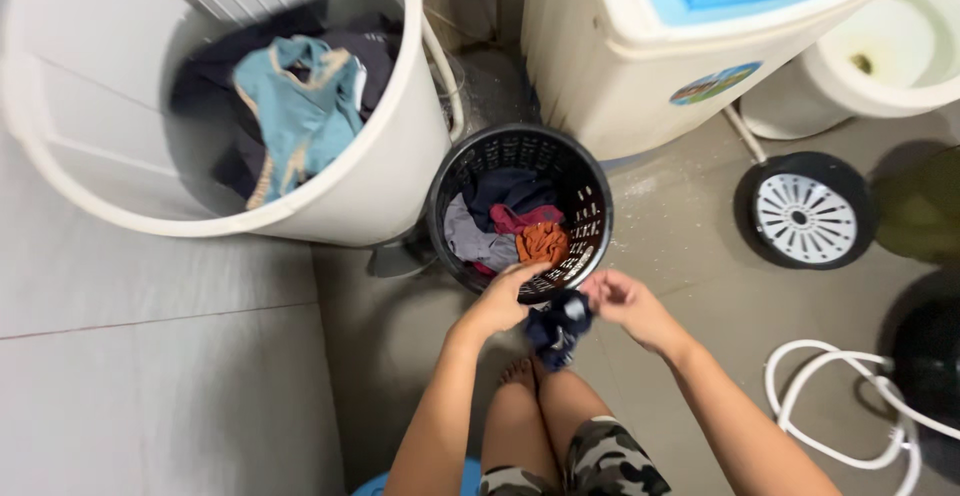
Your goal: The person transfers various garments from a black laundry basket into a white bucket filled with water. They handle items one at a time, including a red patterned cloth, a light blue shirt, a white sock, a yellow cloth, a blue hoodie, a dark blue jacket, and a grey shirt, placing each into the bucket.
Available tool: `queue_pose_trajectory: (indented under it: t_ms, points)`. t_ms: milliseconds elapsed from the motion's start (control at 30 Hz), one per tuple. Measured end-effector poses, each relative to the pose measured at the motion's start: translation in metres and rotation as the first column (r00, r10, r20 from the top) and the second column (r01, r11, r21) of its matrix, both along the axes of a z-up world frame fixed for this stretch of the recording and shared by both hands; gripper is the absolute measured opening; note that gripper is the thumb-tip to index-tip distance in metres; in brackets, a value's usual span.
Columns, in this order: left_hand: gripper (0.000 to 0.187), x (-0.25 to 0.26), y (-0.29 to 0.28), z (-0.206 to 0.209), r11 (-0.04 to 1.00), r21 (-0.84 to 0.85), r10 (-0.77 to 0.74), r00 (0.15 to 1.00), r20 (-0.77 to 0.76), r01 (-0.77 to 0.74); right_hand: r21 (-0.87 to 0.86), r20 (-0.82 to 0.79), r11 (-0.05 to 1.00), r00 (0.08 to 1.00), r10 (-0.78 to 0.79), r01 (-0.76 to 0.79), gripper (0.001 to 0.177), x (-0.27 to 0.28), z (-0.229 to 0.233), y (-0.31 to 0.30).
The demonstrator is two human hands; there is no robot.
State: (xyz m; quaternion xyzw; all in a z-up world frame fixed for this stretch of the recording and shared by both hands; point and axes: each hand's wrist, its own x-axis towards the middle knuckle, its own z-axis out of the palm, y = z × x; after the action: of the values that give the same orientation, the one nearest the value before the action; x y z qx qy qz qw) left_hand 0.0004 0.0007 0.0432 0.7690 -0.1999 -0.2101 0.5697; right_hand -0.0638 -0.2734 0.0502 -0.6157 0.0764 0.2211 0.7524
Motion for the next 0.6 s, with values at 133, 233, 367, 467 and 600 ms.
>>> queue_pose_trajectory:
  t_ms: [133, 233, 367, 467, 600]
  points:
    - [0.036, 0.008, -0.009, 0.052, 0.978, -0.207, -0.027, 0.959, -0.282, -0.033, 0.315, -0.013, 0.941, 0.992, -0.127, 0.124, 0.012, 0.049, 0.108, 0.031]
    - [0.021, 0.032, 0.011, 0.096, 0.984, 0.042, 0.174, 0.978, -0.118, -0.171, 0.362, 0.024, 0.912, 0.976, -0.217, 0.194, 0.015, 0.09, 0.172, 0.048]
    - [0.025, 0.067, 0.025, 0.166, 0.92, -0.109, 0.382, 0.923, 0.041, -0.376, 0.168, 0.08, 0.969, 0.977, -0.196, 0.181, 0.021, 0.135, 0.24, 0.068]
    - [0.031, 0.082, 0.036, 0.21, 0.869, -0.031, 0.487, 0.841, 0.236, -0.494, -0.175, 0.398, 0.981, 0.918, -0.004, 0.08, 0.034, 0.149, 0.271, 0.081]
    - [0.054, 0.092, 0.058, 0.248, 0.889, 0.105, 0.407, 0.875, 0.263, -0.446, -0.308, 0.459, 0.939, 0.888, 0.006, 0.153, 0.027, 0.163, 0.295, 0.079]
